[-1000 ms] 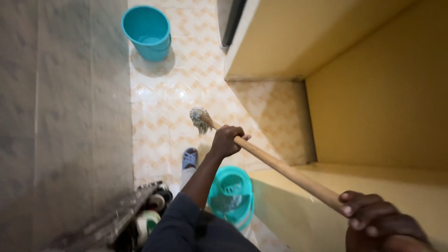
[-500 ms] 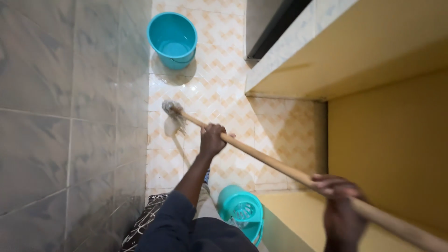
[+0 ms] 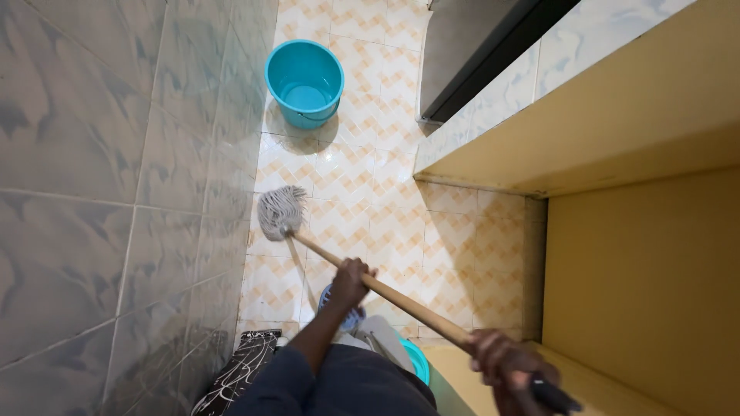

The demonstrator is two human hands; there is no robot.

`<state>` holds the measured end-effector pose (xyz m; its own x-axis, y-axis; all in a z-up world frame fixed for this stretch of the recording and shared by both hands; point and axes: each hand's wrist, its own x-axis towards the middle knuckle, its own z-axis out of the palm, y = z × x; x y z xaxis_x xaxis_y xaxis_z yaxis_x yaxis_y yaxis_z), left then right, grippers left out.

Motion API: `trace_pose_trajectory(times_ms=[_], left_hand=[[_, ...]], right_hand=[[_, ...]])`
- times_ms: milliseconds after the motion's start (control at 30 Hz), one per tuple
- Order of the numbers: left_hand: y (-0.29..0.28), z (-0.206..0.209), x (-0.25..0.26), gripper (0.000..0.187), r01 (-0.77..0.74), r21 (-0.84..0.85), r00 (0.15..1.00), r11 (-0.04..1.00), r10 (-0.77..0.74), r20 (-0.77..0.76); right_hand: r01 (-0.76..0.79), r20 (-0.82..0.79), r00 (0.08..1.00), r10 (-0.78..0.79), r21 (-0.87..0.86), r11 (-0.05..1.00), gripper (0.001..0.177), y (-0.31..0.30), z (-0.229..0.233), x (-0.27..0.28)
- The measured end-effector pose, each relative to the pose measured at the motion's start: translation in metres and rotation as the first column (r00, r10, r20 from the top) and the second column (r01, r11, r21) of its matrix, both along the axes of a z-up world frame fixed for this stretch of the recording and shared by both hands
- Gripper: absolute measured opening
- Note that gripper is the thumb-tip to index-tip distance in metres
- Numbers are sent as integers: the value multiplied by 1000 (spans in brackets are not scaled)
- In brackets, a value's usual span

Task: The recorder is using a mop and bucket to clean a tiled floor area.

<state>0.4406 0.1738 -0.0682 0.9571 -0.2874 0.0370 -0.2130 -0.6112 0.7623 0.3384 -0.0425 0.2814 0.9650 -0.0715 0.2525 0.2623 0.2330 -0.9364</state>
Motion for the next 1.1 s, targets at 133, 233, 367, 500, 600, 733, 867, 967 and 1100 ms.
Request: trace_pose_trajectory(times_ms=[133,233,367,500,600,733,867,967,1100], left_hand=[[26,30,56,28,-80,190,989,979,102,-111],[42,22,97,34,-81,176,982,981,109,-156],[38,40,125,40,-59,57,983,997,68,-172],[1,33,117,48,-147,8,984,989,147,-97],[-44,26,71,52,-188,-13,982,982,187,-20],[-95,44,26,46,-209,-87,976,974,201,-87],[-117,49,1,35,-189,-71,971,979,176,-162],[-114,33,16,25,-119,-77,991,990,114,-65],[-90,21,59,21,-210,-73,976,975,214,41]], right_hand=[[-39,-96,995,20,-199,979,40,43,9,32],[-147,-91,989,120,-414,898,34,63,10,65],[-137,-63,991,122,-448,884,31,65,2,94],[-112,-52,994,100,-397,911,34,27,-1,105],[-107,-93,992,82,-309,945,37,-22,12,92],[-73,-68,996,61,-185,980,41,-63,55,98],[-142,26,989,143,-24,990,45,-92,52,93],[-215,57,976,211,67,974,46,-91,50,100],[-235,42,970,239,-86,968,42,-64,50,122]])
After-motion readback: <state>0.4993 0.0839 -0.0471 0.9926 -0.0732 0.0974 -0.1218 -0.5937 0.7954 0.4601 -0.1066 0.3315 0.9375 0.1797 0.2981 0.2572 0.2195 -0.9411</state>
